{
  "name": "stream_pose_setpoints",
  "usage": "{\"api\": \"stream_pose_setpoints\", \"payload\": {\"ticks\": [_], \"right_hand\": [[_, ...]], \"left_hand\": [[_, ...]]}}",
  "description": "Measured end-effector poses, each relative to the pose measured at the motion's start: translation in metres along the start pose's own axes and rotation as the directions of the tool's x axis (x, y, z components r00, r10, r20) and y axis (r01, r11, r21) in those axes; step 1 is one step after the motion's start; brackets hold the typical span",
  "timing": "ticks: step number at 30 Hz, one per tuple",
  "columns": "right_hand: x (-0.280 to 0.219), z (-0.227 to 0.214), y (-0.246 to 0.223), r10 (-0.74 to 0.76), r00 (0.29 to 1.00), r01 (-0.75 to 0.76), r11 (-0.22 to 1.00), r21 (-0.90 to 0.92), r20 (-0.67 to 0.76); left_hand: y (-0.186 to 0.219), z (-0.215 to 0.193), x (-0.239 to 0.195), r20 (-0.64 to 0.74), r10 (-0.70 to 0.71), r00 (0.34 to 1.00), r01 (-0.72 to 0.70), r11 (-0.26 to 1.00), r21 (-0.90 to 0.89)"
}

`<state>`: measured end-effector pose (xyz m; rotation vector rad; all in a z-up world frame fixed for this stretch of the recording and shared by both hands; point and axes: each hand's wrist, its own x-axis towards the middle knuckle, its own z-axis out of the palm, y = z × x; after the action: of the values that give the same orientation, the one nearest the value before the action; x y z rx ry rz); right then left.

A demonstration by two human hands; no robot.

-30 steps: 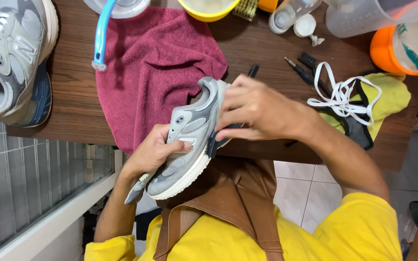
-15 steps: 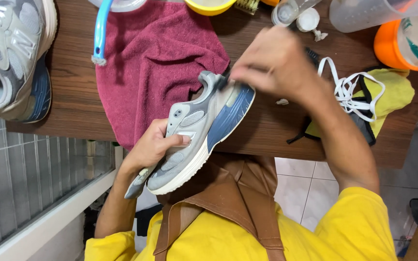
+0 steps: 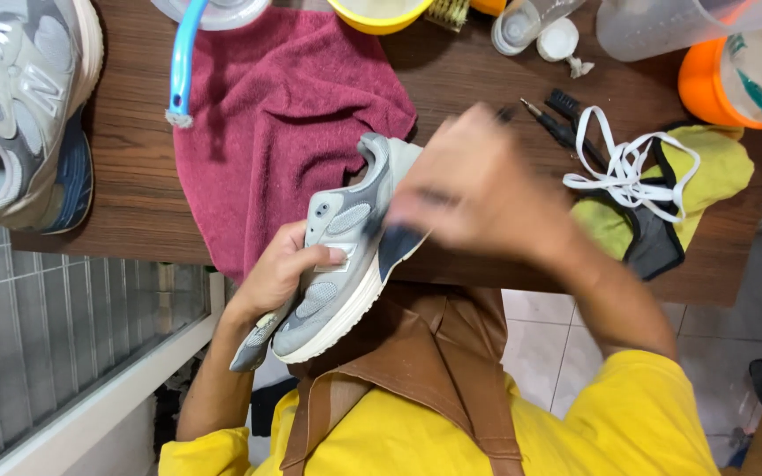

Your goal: The person scrubs a grey and blue sneaker with a black brush, focusing on the upper, sides, and sole. They then wipe the shoe with a yellow cloth.

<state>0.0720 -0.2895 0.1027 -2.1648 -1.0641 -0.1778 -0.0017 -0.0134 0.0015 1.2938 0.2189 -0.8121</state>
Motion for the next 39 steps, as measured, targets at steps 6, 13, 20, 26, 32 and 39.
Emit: {"api": "stream_pose_setpoints", "payload": {"ticks": [6,13,20,26,32,39], "right_hand": [[-0.036,0.056,-0.018,0.059,0.994,-0.059,0.998,0.006,-0.087],[-0.038,-0.004,0.014,0.204,0.971,-0.238,0.898,-0.370,-0.128],[-0.038,0.019,0.016,0.009,1.000,-0.014,0.983,-0.182,-0.024],[-0.030,0.009,-0.003,0.036,0.996,-0.047,0.990,-0.131,-0.082],[-0.037,0.017,0.027,0.009,1.000,-0.011,0.993,-0.117,-0.015],[-0.029,0.024,-0.009,-0.062,0.998,0.063,0.991,0.121,-0.010]], "left_hand": [[-0.012,-0.002,0.001,-0.030,0.095,0.995,-0.098,0.991,-0.096],[0.003,0.003,-0.004,-0.039,0.021,0.999,-0.019,0.999,0.037],[0.002,0.004,-0.005,-0.037,0.069,0.997,-0.066,0.995,0.073],[0.004,0.006,-0.003,-0.005,0.096,0.995,-0.093,0.978,0.187],[-0.001,0.007,-0.004,-0.039,0.078,0.996,-0.074,0.993,0.093],[0.002,0.010,-0.005,-0.023,0.100,0.995,-0.095,0.982,0.162]]}}
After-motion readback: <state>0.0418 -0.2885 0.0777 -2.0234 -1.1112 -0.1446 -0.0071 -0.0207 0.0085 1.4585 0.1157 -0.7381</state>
